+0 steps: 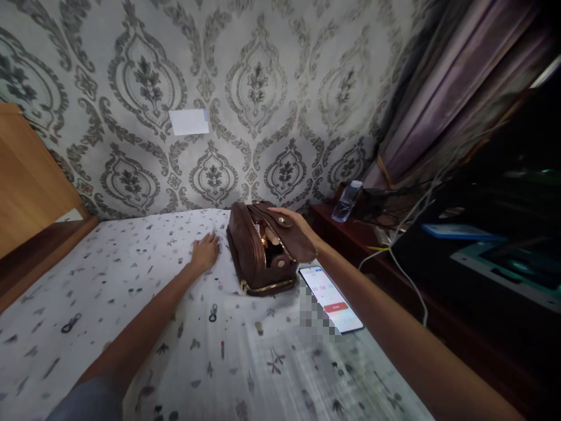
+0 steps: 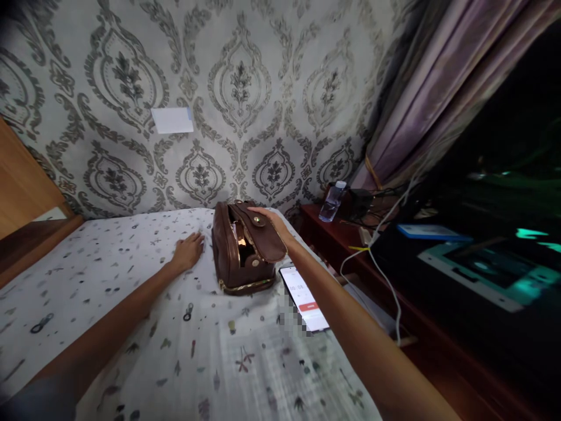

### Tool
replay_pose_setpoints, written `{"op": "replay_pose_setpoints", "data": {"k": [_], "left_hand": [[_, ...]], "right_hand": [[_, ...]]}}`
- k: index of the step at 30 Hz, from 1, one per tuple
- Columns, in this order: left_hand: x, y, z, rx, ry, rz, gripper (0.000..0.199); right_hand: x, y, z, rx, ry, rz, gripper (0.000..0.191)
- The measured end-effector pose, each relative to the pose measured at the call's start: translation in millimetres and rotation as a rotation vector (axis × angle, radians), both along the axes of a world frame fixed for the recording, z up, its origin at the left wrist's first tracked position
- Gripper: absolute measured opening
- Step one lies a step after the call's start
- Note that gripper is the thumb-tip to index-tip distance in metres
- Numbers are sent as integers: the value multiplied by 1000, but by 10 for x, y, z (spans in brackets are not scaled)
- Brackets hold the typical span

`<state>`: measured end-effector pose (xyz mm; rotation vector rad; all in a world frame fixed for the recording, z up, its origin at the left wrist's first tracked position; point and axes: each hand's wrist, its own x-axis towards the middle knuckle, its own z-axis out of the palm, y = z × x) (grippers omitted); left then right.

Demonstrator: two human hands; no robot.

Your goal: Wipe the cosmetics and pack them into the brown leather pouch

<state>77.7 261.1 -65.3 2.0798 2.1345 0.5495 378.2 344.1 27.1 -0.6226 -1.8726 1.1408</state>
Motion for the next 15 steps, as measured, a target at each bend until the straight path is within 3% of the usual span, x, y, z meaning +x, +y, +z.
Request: {"op": "replay_pose_setpoints", "data": {"k": [5,8,11,15], "left_hand": [[-90,-179,108,-33,-60,-61,39],[-102,-139,220,8,-154,-90,43],[-42,127,384,94,-286,-112,43],[85,700,603,158,-484,-40,39]], "right_hand": [[21,0,19,25,-33,-38,38],[37,21,19,96,-75,-63,41],[51,54,6,131,-83,-81,43],[73,107,-13,177,-129,-87,48]]}}
